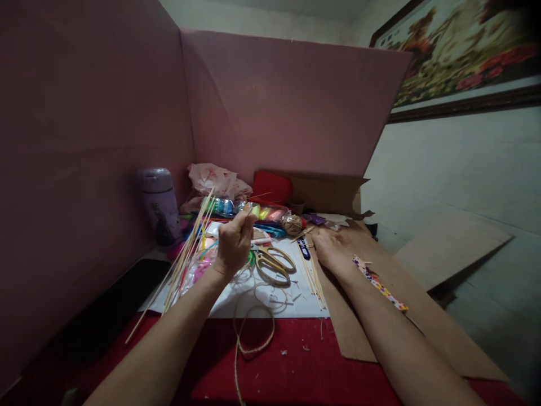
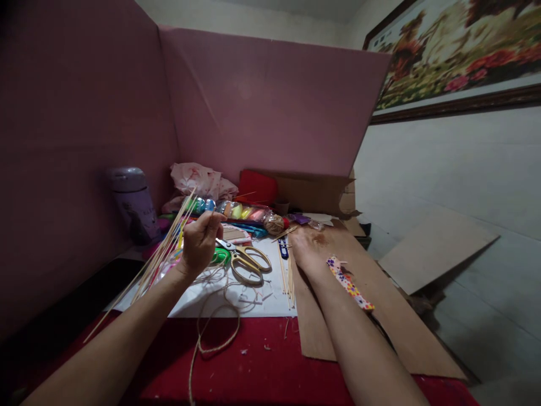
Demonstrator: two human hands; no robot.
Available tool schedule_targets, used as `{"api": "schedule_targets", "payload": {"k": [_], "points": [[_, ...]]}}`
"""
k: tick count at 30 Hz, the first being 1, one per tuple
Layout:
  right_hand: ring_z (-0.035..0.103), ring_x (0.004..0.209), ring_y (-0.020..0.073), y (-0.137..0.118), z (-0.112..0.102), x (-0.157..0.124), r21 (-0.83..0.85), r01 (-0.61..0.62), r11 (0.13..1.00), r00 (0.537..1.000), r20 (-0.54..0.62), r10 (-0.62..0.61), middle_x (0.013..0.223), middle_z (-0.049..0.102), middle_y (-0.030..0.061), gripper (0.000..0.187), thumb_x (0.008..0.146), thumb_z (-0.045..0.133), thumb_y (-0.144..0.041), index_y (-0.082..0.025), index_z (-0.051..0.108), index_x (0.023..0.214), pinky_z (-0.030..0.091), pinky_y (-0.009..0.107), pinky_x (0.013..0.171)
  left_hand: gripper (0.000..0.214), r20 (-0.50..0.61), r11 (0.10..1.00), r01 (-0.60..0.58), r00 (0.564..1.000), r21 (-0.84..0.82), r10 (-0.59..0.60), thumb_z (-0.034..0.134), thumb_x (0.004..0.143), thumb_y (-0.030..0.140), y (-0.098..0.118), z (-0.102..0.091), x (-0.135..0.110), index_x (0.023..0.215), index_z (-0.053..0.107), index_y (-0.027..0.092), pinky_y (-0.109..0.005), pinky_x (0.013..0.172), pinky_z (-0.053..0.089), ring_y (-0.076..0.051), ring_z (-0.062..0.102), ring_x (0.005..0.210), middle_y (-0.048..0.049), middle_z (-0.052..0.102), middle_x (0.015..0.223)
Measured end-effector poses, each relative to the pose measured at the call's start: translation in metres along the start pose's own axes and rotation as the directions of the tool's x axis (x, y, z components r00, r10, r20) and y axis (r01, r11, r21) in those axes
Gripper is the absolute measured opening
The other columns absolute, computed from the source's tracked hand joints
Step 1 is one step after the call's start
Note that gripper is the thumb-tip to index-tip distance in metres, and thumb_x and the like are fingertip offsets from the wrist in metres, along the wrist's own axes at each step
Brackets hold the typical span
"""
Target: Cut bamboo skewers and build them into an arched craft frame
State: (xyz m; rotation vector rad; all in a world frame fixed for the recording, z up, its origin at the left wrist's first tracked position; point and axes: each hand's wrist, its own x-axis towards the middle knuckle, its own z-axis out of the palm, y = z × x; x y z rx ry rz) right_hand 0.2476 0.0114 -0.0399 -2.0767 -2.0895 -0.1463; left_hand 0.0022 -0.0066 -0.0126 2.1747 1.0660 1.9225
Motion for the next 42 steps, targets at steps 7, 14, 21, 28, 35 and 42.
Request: {"api": "schedule_targets", "payload": {"k": [7, 14, 21, 28, 35, 42], "points": [[0.056, 0.098, 0.0232, -0.004, 0.012, 0.009, -0.069, -0.019, 0.997, 0.999, -0.039, 0.016, 0.105, 0.058, 0.0182, 0.033, 0.088, 0.033, -0.009, -0.011, 0.061, 0.105, 0.04, 0.028, 0.08, 0.026, 0.006, 1.0, -0.017, 1.0, 0.002, 0.017, 0.042, 0.089, 0.031, -0.002, 0.001, -0.001, 0.075, 0.059, 0.017, -0.021, 0.05, 0.032, -0.008, 0.042, 0.044, 0.003, 0.047, 0.05], [0.058, 0.093, 0.0235, -0.008, 0.011, 0.005, -0.094, 0.032, 0.995, 0.999, -0.04, -0.035, 0.103, 0.061, 0.0163, 0.031, 0.089, 0.035, -0.015, -0.013, 0.063, 0.102, 0.041, 0.03, 0.077, 0.027, 0.012, 1.0, -0.012, 1.0, 0.009, 0.011, 0.041, 0.089, 0.032, -0.001, 0.001, 0.0, 0.074, 0.058, 0.017, -0.021, 0.051, 0.033, -0.008, 0.042, 0.045, 0.0029, 0.047, 0.05], [0.059, 0.092, 0.0249, -0.007, 0.008, 0.003, -0.098, 0.055, 0.994, 0.997, -0.05, -0.06, 0.096, 0.065, 0.0148, 0.024, 0.084, 0.045, -0.016, -0.014, 0.066, 0.095, 0.04, 0.032, 0.078, 0.026, -0.058, 0.998, 0.018, 0.998, -0.055, -0.021, 0.041, 0.089, 0.034, 0.003, 0.001, 0.0, 0.08, 0.059, 0.018, -0.021, 0.052, 0.034, -0.009, 0.045, 0.047, 0.0027, 0.049, 0.052], [0.057, 0.091, 0.0173, -0.028, -0.007, -0.008, 0.164, 0.223, 0.961, 0.94, -0.296, -0.168, 0.095, 0.064, 0.0081, 0.028, 0.09, 0.04, -0.027, -0.018, 0.066, 0.088, 0.039, 0.025, 0.08, 0.03, 0.002, 0.902, 0.182, 0.98, -0.393, -0.197, 0.041, 0.088, 0.042, 0.015, 0.005, 0.002, 0.083, 0.058, 0.018, -0.022, 0.048, 0.036, -0.008, 0.046, 0.049, -0.0005, 0.056, 0.061], [0.057, 0.091, 0.0156, -0.061, -0.004, -0.024, 0.425, 0.594, 0.683, 0.803, -0.372, -0.467, 0.094, 0.064, 0.0052, 0.018, 0.087, 0.049, -0.021, -0.019, 0.067, 0.088, 0.042, 0.026, 0.081, 0.031, -0.248, 0.918, 0.122, 0.942, -0.378, -0.227, 0.044, 0.087, 0.045, 0.016, -0.005, 0.01, 0.081, 0.058, 0.018, -0.021, 0.047, 0.034, -0.007, 0.043, 0.046, 0.003, 0.051, 0.054], [0.054, 0.088, 0.0152, -0.072, 0.006, -0.033, 0.305, 0.627, 0.717, 0.779, -0.226, -0.586, 0.095, 0.06, 0.0057, 0.014, 0.083, 0.049, -0.01, -0.017, 0.061, 0.085, 0.042, 0.025, 0.076, 0.029, -0.367, 0.852, 0.105, 0.87, -0.513, -0.329, 0.04, 0.089, 0.043, 0.018, -0.012, 0.02, 0.086, 0.053, 0.018, -0.019, 0.041, 0.03, -0.006, 0.042, 0.042, 0.0034, 0.05, 0.053]]}}
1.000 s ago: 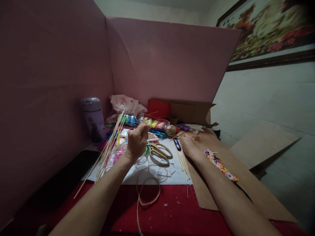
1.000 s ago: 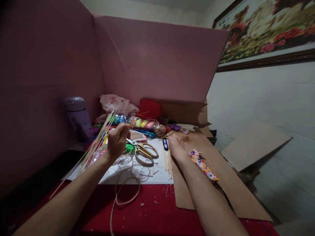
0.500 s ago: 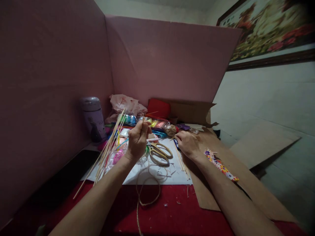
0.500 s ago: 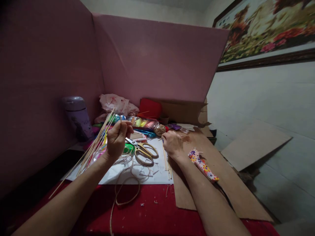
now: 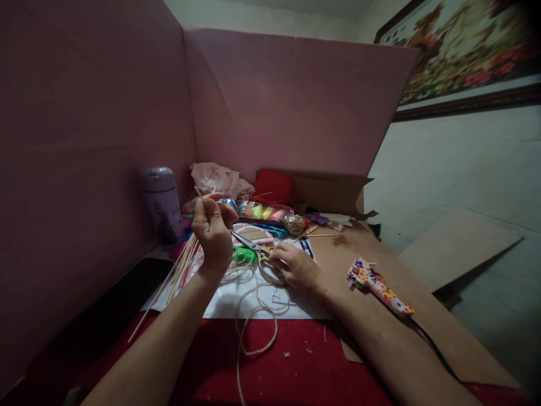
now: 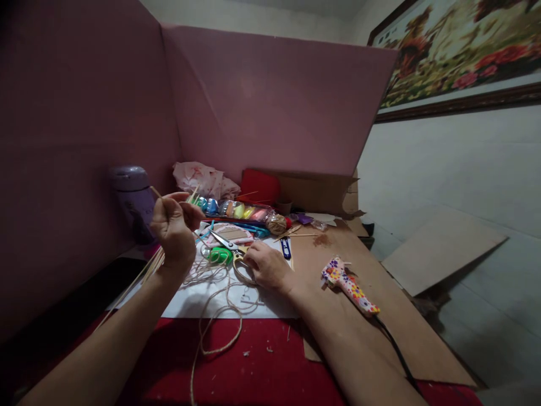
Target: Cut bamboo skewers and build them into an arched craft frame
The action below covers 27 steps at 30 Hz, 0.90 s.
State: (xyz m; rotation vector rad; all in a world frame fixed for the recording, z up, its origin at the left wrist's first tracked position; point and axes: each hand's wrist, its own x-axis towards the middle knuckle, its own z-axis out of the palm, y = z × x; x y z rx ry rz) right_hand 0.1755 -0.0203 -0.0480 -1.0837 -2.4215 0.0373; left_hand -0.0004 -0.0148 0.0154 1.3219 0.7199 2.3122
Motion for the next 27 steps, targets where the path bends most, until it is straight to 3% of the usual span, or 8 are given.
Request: {"api": "schedule_targets", "payload": {"k": [4, 8, 15, 21, 27], "points": [[0.052, 0.085, 0.0166, -0.001, 0.006, -0.002, -0.072, -0.113, 0.991, 0.993, 0.004, 0.114, 0.095, 0.056, 0.0066, 0.009, 0.081, 0.054, -0.017, -0.017, 0.053, 0.09, 0.041, 0.026, 0.074, 0.028, -0.055, 0.998, -0.027, 0.998, 0.053, 0.03, 0.042, 0.089, 0.04, -0.001, -0.001, 0.002, 0.085, 0.056, 0.017, -0.02, 0.053, 0.04, -0.008, 0.052, 0.057, -0.0007, 0.057, 0.067], [0.052, 0.086, 0.0174, 0.0, 0.01, -0.003, -0.059, -0.106, 0.993, 0.993, 0.052, 0.109, 0.095, 0.056, 0.0071, 0.018, 0.082, 0.053, -0.019, -0.016, 0.049, 0.098, 0.041, 0.027, 0.076, 0.037, -0.045, 0.968, -0.114, 0.991, 0.224, 0.127, 0.038, 0.09, 0.04, -0.003, -0.002, 0.0, 0.08, 0.063, 0.015, -0.022, 0.062, 0.041, -0.01, 0.053, 0.068, -0.0033, 0.058, 0.072], [0.049, 0.088, 0.0195, 0.005, 0.01, -0.003, -0.199, -0.176, 0.964, 0.984, -0.027, 0.174, 0.097, 0.054, 0.0107, 0.015, 0.083, 0.047, -0.013, -0.013, 0.048, 0.097, 0.039, 0.029, 0.078, 0.034, 0.106, 0.996, -0.002, 0.994, 0.084, -0.007, 0.041, 0.088, 0.045, -0.015, -0.002, -0.006, 0.091, 0.06, 0.016, -0.019, 0.041, 0.029, -0.005, 0.036, 0.041, 0.0042, 0.046, 0.055], [0.048, 0.082, 0.0196, 0.018, 0.004, -0.008, -0.282, -0.267, 0.921, 0.963, -0.061, 0.261, 0.092, 0.055, 0.0106, 0.013, 0.085, 0.041, -0.011, -0.014, 0.048, 0.095, 0.037, 0.029, 0.072, 0.034, 0.227, 0.989, 0.038, 0.971, 0.143, -0.07, 0.041, 0.088, 0.045, -0.024, -0.002, -0.014, 0.088, 0.058, 0.016, -0.019, 0.04, 0.033, -0.005, 0.043, 0.041, 0.0033, 0.051, 0.058], [0.048, 0.083, 0.0182, 0.034, -0.007, -0.012, -0.233, -0.215, 0.949, 0.975, -0.003, 0.22, 0.092, 0.054, 0.0088, 0.012, 0.082, 0.043, -0.01, -0.015, 0.047, 0.092, 0.036, 0.027, 0.073, 0.028, 0.285, 0.98, 0.107, 0.946, 0.166, -0.151, 0.043, 0.087, 0.042, -0.031, -0.001, -0.018, 0.089, 0.055, 0.017, -0.018, 0.041, 0.035, -0.006, 0.047, 0.041, 0.0042, 0.052, 0.059]]}}
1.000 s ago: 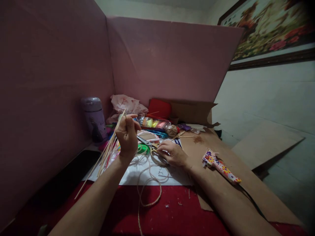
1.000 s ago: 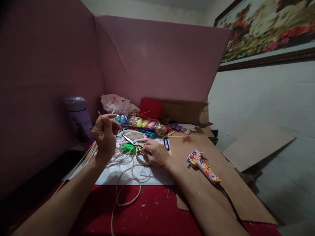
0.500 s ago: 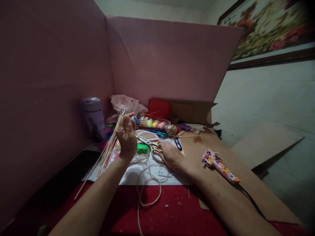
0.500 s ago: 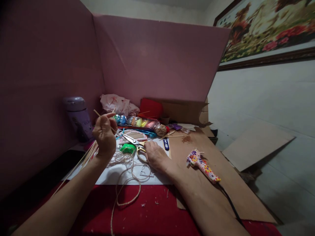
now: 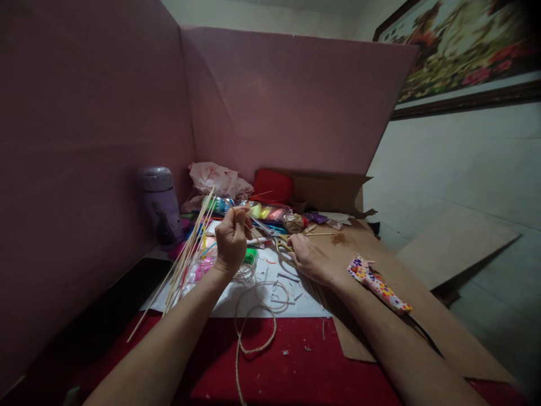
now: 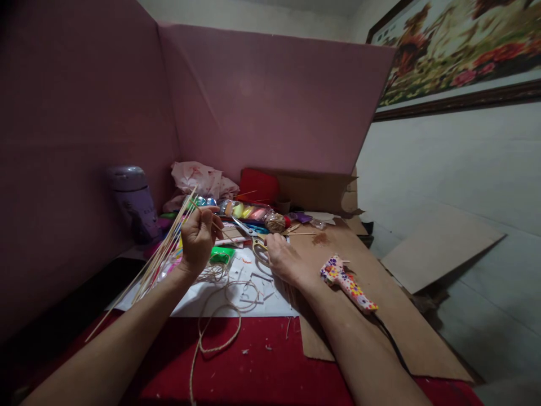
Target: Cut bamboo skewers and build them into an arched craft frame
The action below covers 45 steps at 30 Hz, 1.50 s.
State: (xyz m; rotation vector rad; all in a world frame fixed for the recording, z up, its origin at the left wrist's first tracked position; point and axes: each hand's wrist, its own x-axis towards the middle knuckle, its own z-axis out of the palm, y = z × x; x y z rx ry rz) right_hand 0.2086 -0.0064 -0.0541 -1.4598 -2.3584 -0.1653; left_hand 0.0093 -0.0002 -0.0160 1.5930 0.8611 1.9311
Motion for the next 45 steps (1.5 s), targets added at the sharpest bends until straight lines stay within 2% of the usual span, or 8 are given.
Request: {"api": "schedule_targets", "payload": {"k": [10, 19, 23, 30, 33, 38, 41, 45], "points": [[0.049, 0.084, 0.02, -0.013, 0.001, 0.002, -0.061, -0.065, 0.996, 0.996, -0.071, 0.061, 0.094, 0.055, 0.0104, 0.008, 0.083, 0.052, -0.018, -0.016, 0.055, 0.09, 0.038, 0.029, 0.071, 0.026, 0.251, 0.962, -0.001, 0.965, 0.275, -0.071, 0.044, 0.086, 0.039, -0.008, 0.003, -0.007, 0.075, 0.054, 0.018, -0.02, 0.047, 0.037, -0.008, 0.05, 0.044, 0.0032, 0.055, 0.055], [0.049, 0.085, 0.0187, -0.035, 0.004, 0.007, 0.181, 0.204, 0.962, 0.966, -0.197, -0.168, 0.088, 0.058, 0.0068, 0.011, 0.081, 0.055, -0.015, -0.017, 0.063, 0.088, 0.039, 0.029, 0.076, 0.035, 0.351, 0.947, -0.031, 0.932, 0.318, -0.088, 0.046, 0.085, 0.039, -0.008, 0.005, -0.009, 0.059, 0.052, 0.017, -0.02, 0.049, 0.035, -0.008, 0.046, 0.043, 0.0037, 0.049, 0.045], [0.051, 0.077, 0.0174, -0.044, 0.013, 0.008, 0.361, 0.199, 0.911, 0.959, -0.263, -0.106, 0.082, 0.06, 0.0059, 0.016, 0.082, 0.056, -0.021, -0.014, 0.061, 0.096, 0.039, 0.028, 0.07, 0.038, 0.351, 0.952, -0.013, 0.931, 0.306, -0.1, 0.047, 0.084, 0.041, -0.007, 0.007, -0.012, 0.06, 0.058, 0.015, -0.022, 0.051, 0.036, -0.01, 0.048, 0.051, 0.0008, 0.052, 0.052], [0.051, 0.062, 0.0136, -0.052, 0.015, 0.008, 0.432, 0.006, 0.902, 0.97, -0.223, 0.1, 0.067, 0.061, 0.0017, 0.019, 0.086, 0.045, -0.02, -0.018, 0.058, 0.072, 0.032, 0.023, 0.058, 0.044, 0.412, 0.923, -0.14, 0.911, 0.359, -0.022, 0.04, 0.087, 0.044, -0.003, 0.009, -0.012, 0.064, 0.063, 0.016, -0.024, 0.065, 0.041, -0.014, 0.058, 0.071, -0.004, 0.062, 0.07], [0.053, 0.064, 0.0133, -0.053, 0.012, 0.005, 0.381, -0.004, 0.925, 0.97, -0.224, 0.097, 0.069, 0.062, 0.0019, 0.021, 0.087, 0.044, -0.021, -0.019, 0.057, 0.071, 0.032, 0.022, 0.06, 0.035, 0.277, 0.737, -0.158, 0.96, 0.657, -0.042, 0.036, 0.09, 0.038, -0.003, -0.001, -0.003, 0.09, 0.065, 0.018, -0.027, 0.069, 0.043, -0.018, 0.06, 0.08, -0.007, 0.065, 0.087], [0.053, 0.065, 0.0135, -0.053, 0.008, 0.004, 0.34, -0.037, 0.94, 0.973, -0.201, 0.111, 0.07, 0.062, 0.0025, 0.022, 0.088, 0.043, -0.024, -0.019, 0.054, 0.07, 0.032, 0.022, 0.06, 0.031, 0.027, 0.054, -0.021, 0.993, 0.998, -0.112, 0.032, 0.085, 0.013, -0.005, -0.027, 0.015, 0.1, 0.059, 0.013, -0.034, 0.062, 0.045, -0.026, 0.064, 0.078, -0.0168, 0.06, 0.097], [0.054, 0.065, 0.0135, -0.054, 0.008, 0.004, 0.357, -0.041, 0.933, 0.975, -0.191, 0.116, 0.07, 0.062, 0.0023, 0.023, 0.088, 0.042, -0.024, -0.02, 0.054, 0.069, 0.032, 0.022, 0.06, 0.036, -0.079, -0.08, 0.068, 0.986, 0.995, -0.145, 0.027, 0.083, 0.008, -0.009, -0.039, 0.024, 0.101, 0.059, 0.008, -0.035, 0.058, 0.046, -0.028, 0.065, 0.075, -0.0212, 0.059, 0.096], [0.054, 0.064, 0.0135, -0.055, 0.008, 0.004, 0.387, -0.009, 0.922, 0.978, -0.187, 0.088, 0.07, 0.062, 0.0018, 0.019, 0.085, 0.043, -0.018, -0.02, 0.054, 0.07, 0.032, 0.021, 0.059, 0.035, -0.139, -0.109, 0.116, 0.961, 0.987, -0.239, 0.031, 0.08, 0.005, -0.015, -0.045, 0.03, 0.095, 0.063, 0.002, -0.037, 0.06, 0.047, -0.031, 0.066, 0.08, -0.0233, 0.062, 0.083]]}}
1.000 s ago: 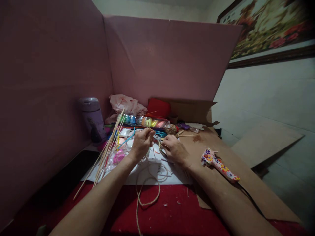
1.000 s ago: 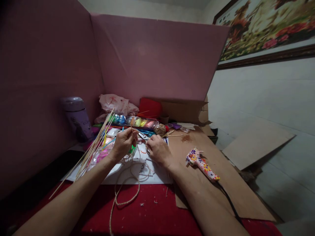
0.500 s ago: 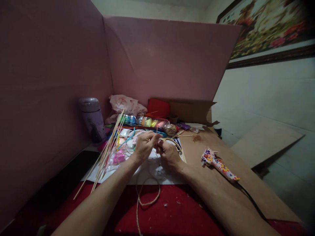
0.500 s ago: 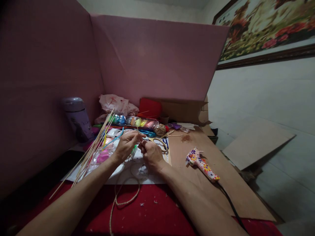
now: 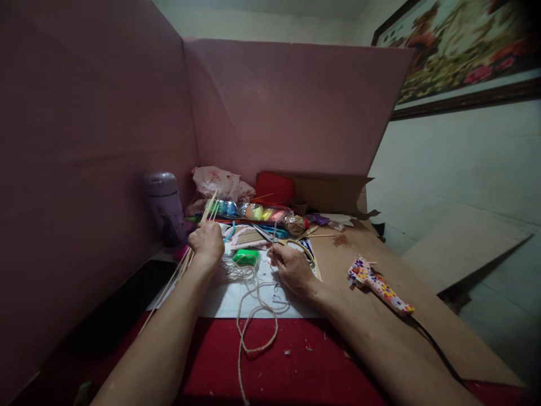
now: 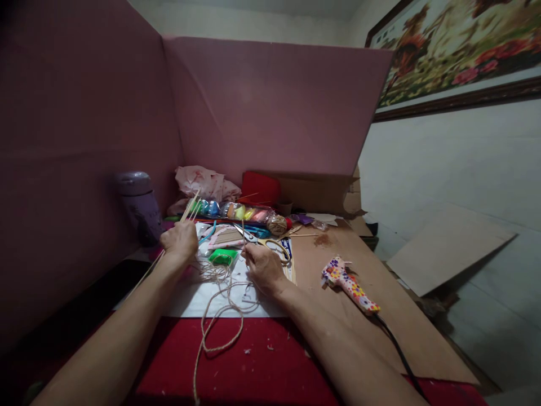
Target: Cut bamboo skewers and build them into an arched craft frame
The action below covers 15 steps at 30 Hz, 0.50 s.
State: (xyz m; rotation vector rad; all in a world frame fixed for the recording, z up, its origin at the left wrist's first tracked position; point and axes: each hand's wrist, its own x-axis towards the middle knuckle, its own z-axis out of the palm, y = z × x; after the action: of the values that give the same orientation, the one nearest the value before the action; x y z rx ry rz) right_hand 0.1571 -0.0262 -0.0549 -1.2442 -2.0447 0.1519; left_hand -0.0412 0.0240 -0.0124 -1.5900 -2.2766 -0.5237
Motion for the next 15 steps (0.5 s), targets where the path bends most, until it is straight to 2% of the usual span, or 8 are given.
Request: {"api": "schedule_targets", "payload": {"k": [5, 9, 12, 15], "points": [[0.054, 0.064, 0.0135, 0.001, 0.0, -0.001, 0.017, 0.007, 1.0, 1.0, 0.001, -0.007, 0.07, 0.063, 0.0014, 0.016, 0.083, 0.044, -0.015, -0.02, 0.056, 0.073, 0.032, 0.021, 0.059, 0.033, 0.047, 1.0, -0.005, 0.999, -0.022, 0.006, 0.035, 0.08, 0.005, -0.002, 0.002, 0.003, 0.093, 0.066, 0.003, -0.038, 0.063, 0.048, -0.032, 0.066, 0.083, -0.0252, 0.065, 0.084], [0.055, 0.066, 0.0139, 0.002, 0.001, -0.001, 0.021, 0.015, 1.0, 1.0, 0.001, -0.015, 0.072, 0.064, 0.0017, 0.015, 0.083, 0.045, -0.015, -0.019, 0.056, 0.074, 0.033, 0.021, 0.06, 0.03, 0.068, 0.999, -0.001, 0.998, -0.038, 0.004, 0.039, 0.079, 0.006, -0.002, -0.003, 0.002, 0.093, 0.066, 0.004, -0.037, 0.063, 0.048, -0.033, 0.065, 0.084, -0.0247, 0.065, 0.085], [0.055, 0.068, 0.0141, 0.004, 0.002, -0.001, 0.03, 0.018, 0.999, 1.0, -0.001, -0.018, 0.073, 0.064, 0.0019, 0.015, 0.083, 0.046, -0.016, -0.019, 0.057, 0.073, 0.033, 0.022, 0.061, 0.03, -0.024, 0.999, -0.019, 1.0, -0.048, 0.018, 0.038, 0.078, 0.007, 0.001, -0.01, -0.001, 0.093, 0.064, 0.004, -0.035, 0.06, 0.047, -0.032, 0.065, 0.08, -0.0234, 0.064, 0.085], [0.054, 0.068, 0.0142, 0.005, 0.002, -0.001, 0.021, 0.015, 1.0, 1.0, -0.009, -0.015, 0.073, 0.064, 0.0021, 0.016, 0.083, 0.045, -0.016, -0.019, 0.057, 0.072, 0.033, 0.022, 0.061, 0.029, -0.234, 0.987, -0.11, 0.969, -0.113, 0.081, 0.036, 0.08, 0.01, 0.007, -0.018, -0.005, 0.094, 0.06, 0.006, -0.033, 0.059, 0.045, -0.028, 0.065, 0.075, -0.02, 0.063, 0.088]]}}
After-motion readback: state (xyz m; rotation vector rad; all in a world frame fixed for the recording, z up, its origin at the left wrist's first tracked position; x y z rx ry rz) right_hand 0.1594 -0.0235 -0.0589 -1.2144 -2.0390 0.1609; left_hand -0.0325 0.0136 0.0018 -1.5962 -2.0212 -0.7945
